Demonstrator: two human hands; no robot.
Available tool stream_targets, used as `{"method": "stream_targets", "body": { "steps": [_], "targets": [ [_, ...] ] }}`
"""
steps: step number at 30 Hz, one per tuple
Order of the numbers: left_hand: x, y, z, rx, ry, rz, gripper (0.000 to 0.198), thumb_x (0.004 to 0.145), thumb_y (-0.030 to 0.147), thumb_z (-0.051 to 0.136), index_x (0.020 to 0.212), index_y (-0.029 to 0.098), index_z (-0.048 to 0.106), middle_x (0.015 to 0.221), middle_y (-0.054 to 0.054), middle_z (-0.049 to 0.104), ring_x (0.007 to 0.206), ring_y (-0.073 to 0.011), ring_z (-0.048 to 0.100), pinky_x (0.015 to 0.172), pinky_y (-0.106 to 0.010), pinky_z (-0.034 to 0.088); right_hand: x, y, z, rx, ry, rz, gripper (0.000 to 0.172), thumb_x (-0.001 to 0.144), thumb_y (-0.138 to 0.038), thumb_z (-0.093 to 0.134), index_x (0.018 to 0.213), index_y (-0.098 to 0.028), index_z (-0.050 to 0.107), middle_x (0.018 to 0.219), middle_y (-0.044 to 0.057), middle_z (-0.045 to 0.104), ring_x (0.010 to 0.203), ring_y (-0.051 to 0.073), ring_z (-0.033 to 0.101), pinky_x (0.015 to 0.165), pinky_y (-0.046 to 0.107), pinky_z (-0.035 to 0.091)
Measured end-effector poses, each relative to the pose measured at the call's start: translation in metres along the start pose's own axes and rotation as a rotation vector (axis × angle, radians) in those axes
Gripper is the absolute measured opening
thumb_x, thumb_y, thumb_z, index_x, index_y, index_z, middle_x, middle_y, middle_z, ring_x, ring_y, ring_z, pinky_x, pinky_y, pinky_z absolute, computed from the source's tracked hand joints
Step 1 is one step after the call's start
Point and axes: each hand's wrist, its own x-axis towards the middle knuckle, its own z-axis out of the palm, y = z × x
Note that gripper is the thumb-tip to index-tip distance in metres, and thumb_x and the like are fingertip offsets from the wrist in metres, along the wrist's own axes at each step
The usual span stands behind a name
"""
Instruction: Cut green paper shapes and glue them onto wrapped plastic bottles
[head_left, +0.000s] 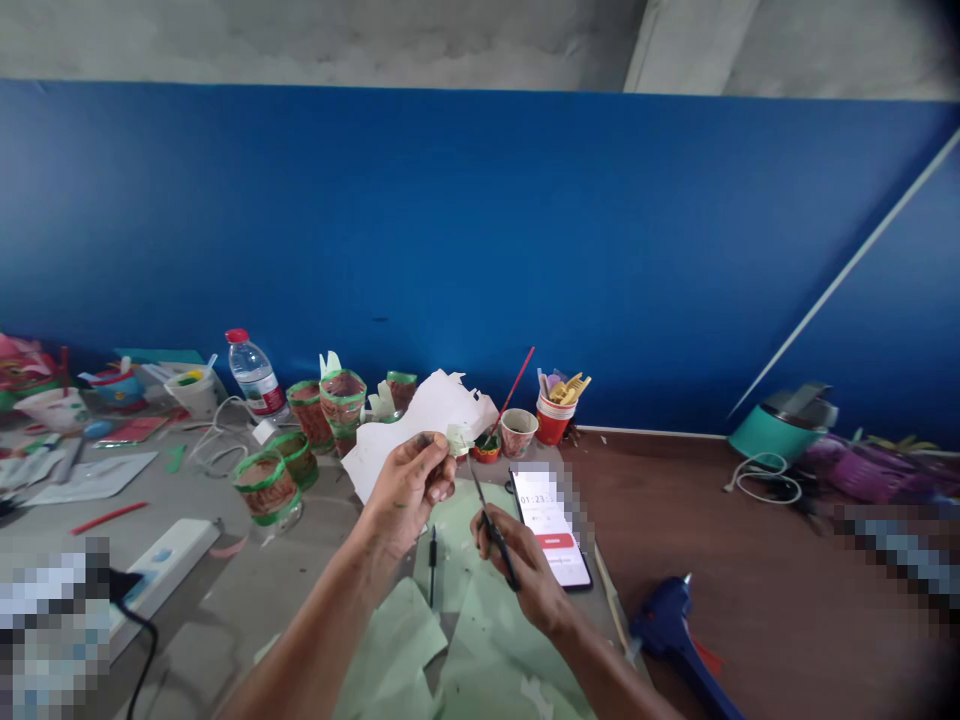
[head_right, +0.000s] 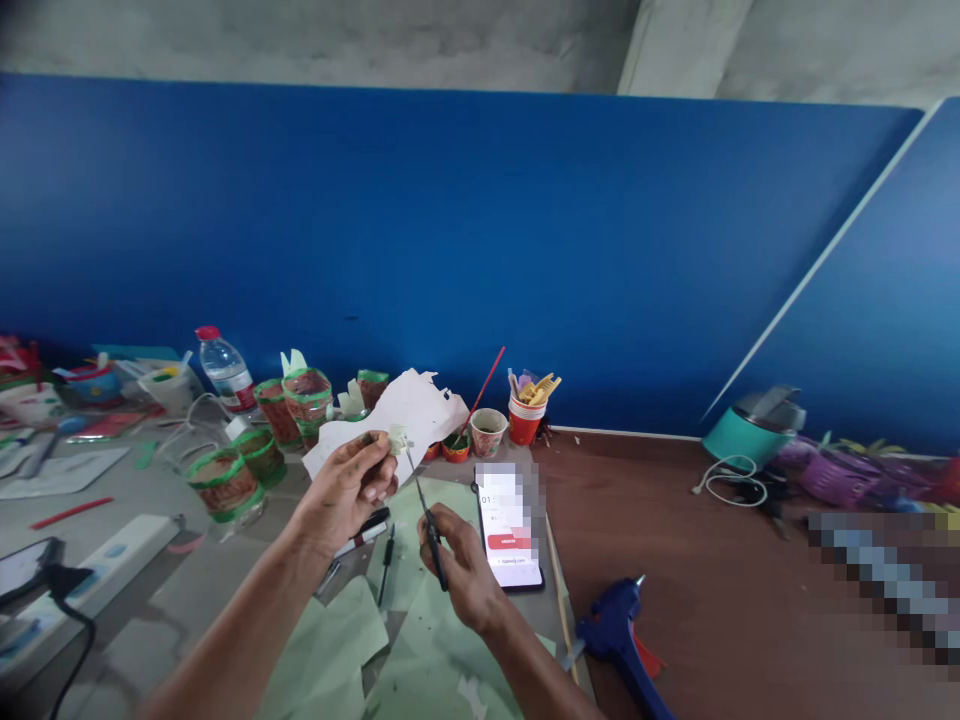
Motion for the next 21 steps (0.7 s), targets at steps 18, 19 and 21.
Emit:
{"method": "stream_targets", "body": {
  "steps": [18,19,21],
  "targets": [
    [-0.004,-0.003,0.008,0.127,0.046,0.086,0.026,0.075,0.035,0.071,0.071,0.016,0.053,0.052,0.004,0.053,0.040,-0.0030,0.035,0.043,-0.018,0.025,0.000,-0.003,0.000,-0.026,0.002,-0.001,0.041,0.082,-0.058,0.052,0.066,-0.020,0.044,0.075,0.001,0.042,0.067,0.016,0.039,0.055,0.026,0.032],
    [-0.004,-0.004,0.009,0.132,0.042,0.080,0.026,0.075,0.035,0.071,0.071,0.016,0.053,0.052,0.004,0.053,0.040,-0.0031,0.036,0.043,-0.018,0.024,0.000,-0.002,0.000,-0.032,0.004,-0.009,0.041,0.082,-0.058,0.051,0.067,-0.020,0.044,0.075,0.001,0.042,0.067,0.016,0.039,0.055,0.026,0.032],
    [-0.005,-0.006,0.011,0.141,0.034,0.070,0.027,0.076,0.035,0.070,0.072,0.016,0.052,0.052,0.004,0.053,0.040,-0.0032,0.036,0.042,-0.018,0.024,0.000,-0.002,0.000,-0.036,0.003,-0.018,0.041,0.083,-0.058,0.050,0.068,-0.020,0.045,0.076,0.001,0.043,0.067,0.015,0.039,0.056,0.026,0.032]
  ]
}}
